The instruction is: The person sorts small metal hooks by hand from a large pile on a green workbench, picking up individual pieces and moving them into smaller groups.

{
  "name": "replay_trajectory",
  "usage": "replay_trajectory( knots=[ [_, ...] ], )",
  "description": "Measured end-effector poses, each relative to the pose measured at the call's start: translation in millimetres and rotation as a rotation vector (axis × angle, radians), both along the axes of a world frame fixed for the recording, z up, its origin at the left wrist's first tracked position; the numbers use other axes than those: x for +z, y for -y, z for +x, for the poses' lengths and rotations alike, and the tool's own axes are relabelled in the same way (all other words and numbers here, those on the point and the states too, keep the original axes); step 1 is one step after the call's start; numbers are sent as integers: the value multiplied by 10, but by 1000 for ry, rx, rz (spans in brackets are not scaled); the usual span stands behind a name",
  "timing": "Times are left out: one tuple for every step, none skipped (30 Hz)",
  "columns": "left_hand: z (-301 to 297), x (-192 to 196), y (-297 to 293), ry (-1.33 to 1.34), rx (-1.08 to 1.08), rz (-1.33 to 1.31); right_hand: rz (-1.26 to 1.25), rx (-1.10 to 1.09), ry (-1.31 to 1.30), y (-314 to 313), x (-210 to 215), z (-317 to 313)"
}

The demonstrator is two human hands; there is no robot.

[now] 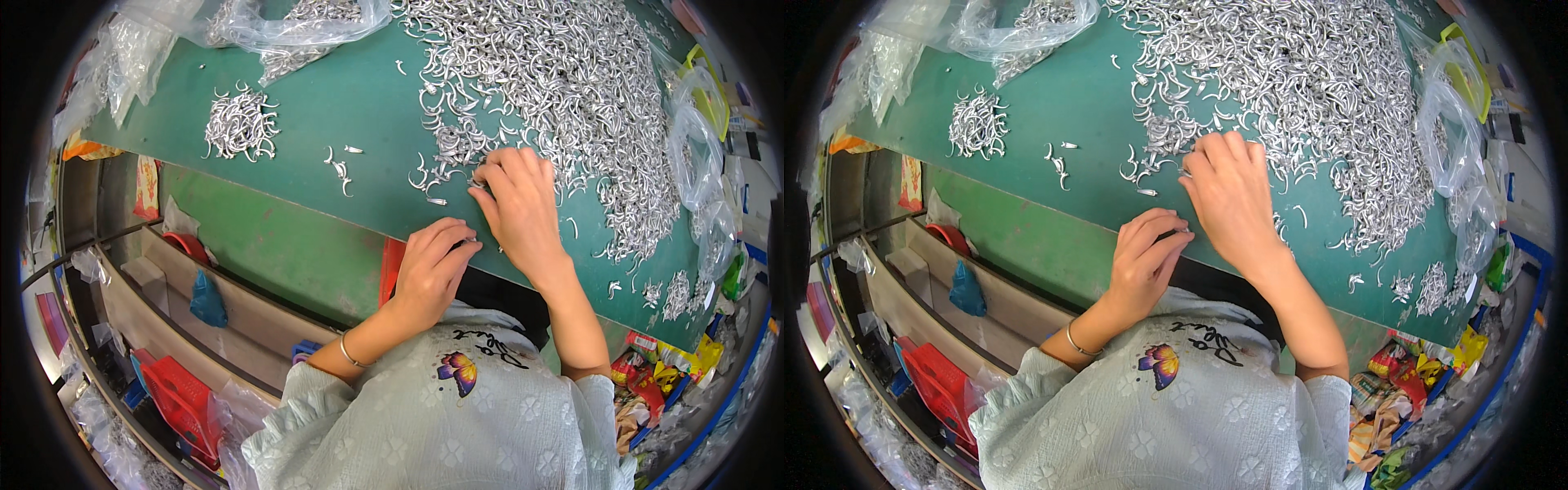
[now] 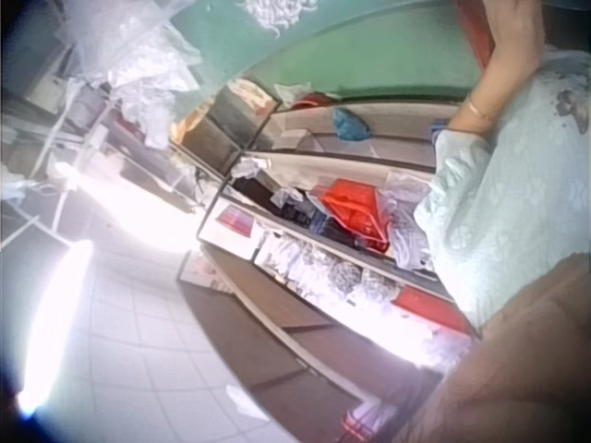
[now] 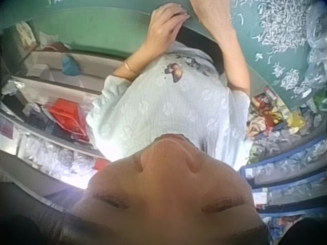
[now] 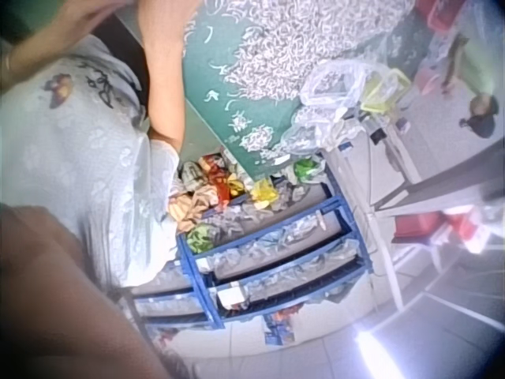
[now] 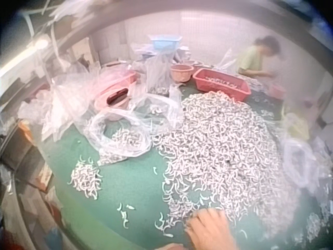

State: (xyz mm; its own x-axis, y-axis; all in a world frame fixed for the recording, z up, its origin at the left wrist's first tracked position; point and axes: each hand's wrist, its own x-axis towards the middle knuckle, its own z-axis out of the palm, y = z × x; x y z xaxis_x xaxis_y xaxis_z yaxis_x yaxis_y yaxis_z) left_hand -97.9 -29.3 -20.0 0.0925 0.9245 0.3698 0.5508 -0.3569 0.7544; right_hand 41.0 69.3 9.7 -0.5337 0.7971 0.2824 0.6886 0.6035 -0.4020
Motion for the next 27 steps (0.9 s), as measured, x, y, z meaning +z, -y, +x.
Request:
replay_trajectory(
  knots=[
    [-4,-7,4,1,2,-2,12,-8,9,-7,-1,24],
    [-9,-10,5,1,5,-3,24,-15,18,-14,-3,45],
    [-5,-5,-2,5,3,-3,5,-5,3,-10,6,75],
    [-1,-2,-8,8,1,-3,-15,6,-13,3,17,104],
    [-3,-1,-13,9,0,-2,-34,17,-28,11,27,120],
    [-7,-5,-8,9,2,-1,-38,13,-49,20,34,105],
    [-8,-9,-4,9,4,-1,-42,11,-70,29,44,70],
    [-3,-13,0,9,6,0,-45,8,-91,36,47,47],
    [-4,-9,-6,9,4,2,-38,-14,-82,34,24,38],
    [-4,-4,-12,9,1,4,-31,-36,-72,28,-26,29],
    [-1,0,-17,18,-3,2,-24,-59,-63,25,-49,26],
    [1,-2,-17,25,1,-1,-20,-62,-53,30,-45,30],
    [-1,-3,-17,32,4,-4,-16,-66,-44,45,-33,49],
    [-8,2,-16,27,6,-1,-11,-71,-34,62,-18,64],
    [-5,6,-14,25,7,3,-16,-60,-46,83,6,82],
    [-1,5,-13,23,8,6,-21,-49,-58,106,35,98],
    [2,-2,-14,27,11,7,-26,-39,-70,114,48,114],
    [0,-8,-17,32,13,9,-28,-43,-90,109,33,146],
    [-1,-13,-18,36,16,11,-30,-46,-109,100,3,192],
    [-2,-17,-16,40,14,9,-33,-49,-128,96,-11,216],
    [-1,-21,-16,41,12,8,-40,-65,-126,100,-1,220],
    [0,-24,-15,43,10,7,-46,-82,-123,107,19,225],
    [-1,-23,-16,40,14,7,-53,-97,-120,111,29,227],
    [1,-18,-21,38,15,9,-55,-111,-94,116,22,217],
    [4,-15,-25,36,15,11,-56,-124,-67,125,4,187],
    [8,-14,-26,38,13,11,-58,-138,-41,130,-10,161],
    [3,-12,-25,38,13,10,-9,-127,8,122,-22,137]
  ],
)
